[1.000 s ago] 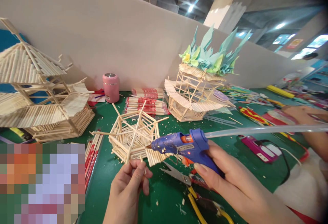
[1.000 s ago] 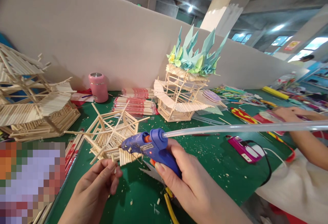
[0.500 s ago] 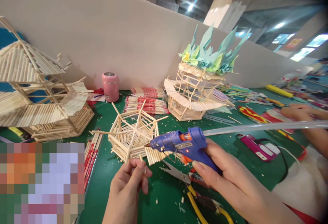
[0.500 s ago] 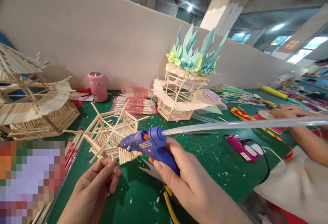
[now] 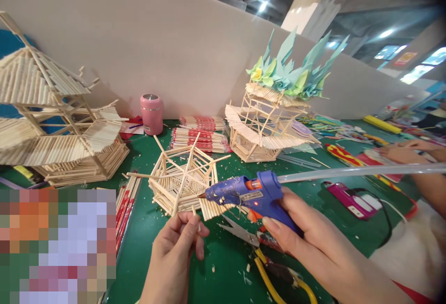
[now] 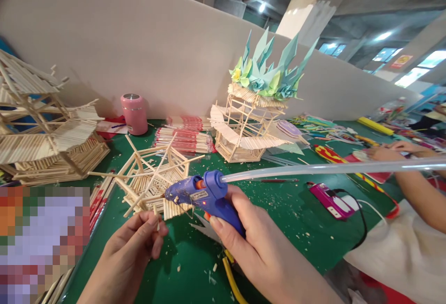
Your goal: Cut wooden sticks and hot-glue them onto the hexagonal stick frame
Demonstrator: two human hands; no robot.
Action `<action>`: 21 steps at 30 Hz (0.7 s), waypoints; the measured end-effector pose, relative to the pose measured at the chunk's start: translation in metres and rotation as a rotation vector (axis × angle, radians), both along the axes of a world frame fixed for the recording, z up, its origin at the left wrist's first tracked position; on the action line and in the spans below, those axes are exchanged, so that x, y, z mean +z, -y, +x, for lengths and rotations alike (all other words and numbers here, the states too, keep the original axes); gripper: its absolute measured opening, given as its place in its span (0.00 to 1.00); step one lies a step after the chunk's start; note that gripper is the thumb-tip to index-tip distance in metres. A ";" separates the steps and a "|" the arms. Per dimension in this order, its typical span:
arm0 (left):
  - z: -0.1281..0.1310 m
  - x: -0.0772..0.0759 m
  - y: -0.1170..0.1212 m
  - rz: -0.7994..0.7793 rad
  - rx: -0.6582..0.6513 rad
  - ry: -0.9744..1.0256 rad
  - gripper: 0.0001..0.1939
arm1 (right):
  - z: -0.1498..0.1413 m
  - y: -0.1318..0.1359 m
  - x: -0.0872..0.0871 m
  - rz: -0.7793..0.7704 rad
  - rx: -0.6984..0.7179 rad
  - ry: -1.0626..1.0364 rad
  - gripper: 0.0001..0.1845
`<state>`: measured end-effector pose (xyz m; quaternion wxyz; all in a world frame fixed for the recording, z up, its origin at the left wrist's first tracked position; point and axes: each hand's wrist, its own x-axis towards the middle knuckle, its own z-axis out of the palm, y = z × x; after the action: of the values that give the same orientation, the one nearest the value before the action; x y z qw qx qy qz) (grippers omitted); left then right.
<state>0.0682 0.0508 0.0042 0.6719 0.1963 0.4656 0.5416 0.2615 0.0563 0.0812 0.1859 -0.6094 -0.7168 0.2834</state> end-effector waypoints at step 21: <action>-0.001 0.002 0.000 0.018 -0.001 0.036 0.08 | -0.001 0.001 -0.005 0.091 0.025 0.103 0.20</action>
<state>0.0671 0.0504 0.0065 0.6786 0.1927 0.4483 0.5490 0.2604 0.0557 0.0759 0.1729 -0.6051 -0.7451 0.2209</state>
